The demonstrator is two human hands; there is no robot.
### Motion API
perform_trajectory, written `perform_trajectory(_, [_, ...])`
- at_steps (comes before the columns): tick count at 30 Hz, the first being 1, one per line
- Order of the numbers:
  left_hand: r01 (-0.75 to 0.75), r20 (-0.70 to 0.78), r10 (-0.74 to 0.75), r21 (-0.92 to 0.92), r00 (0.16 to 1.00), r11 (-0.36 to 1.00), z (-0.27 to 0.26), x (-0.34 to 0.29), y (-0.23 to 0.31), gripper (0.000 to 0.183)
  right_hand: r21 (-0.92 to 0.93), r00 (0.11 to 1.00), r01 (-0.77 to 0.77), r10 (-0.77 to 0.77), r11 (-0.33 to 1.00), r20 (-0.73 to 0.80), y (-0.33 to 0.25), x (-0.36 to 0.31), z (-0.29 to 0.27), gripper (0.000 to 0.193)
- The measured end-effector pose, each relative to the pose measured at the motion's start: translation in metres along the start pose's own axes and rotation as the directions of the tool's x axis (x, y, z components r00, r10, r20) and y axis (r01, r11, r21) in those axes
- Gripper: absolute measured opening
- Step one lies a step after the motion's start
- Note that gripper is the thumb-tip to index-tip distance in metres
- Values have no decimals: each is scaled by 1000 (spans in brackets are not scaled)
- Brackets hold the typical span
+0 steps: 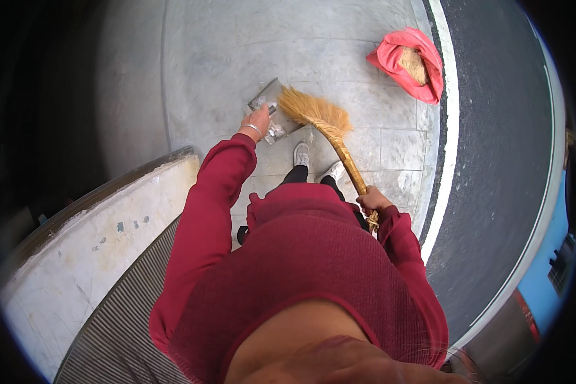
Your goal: The person sweeps debris from a concrete surface into a dustpan using a broom and handles a red plastic bag containing granular material.
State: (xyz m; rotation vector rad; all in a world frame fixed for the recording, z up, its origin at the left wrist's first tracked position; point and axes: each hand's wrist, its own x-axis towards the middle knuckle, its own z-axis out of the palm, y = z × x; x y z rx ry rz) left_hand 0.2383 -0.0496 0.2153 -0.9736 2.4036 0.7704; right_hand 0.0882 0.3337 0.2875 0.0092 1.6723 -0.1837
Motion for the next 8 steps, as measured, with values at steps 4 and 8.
perform_trajectory(4, [28,-18,-28,-34,999,999,-4,-4,-24,29,47,999,47,-47,998,4,-12,-39,-16,26])
perform_trajectory(8, [109,-2,-109,-82,994,991,-12,-15,-35,30,97,991,132,-127,987,-50,-29,-31,-44,25])
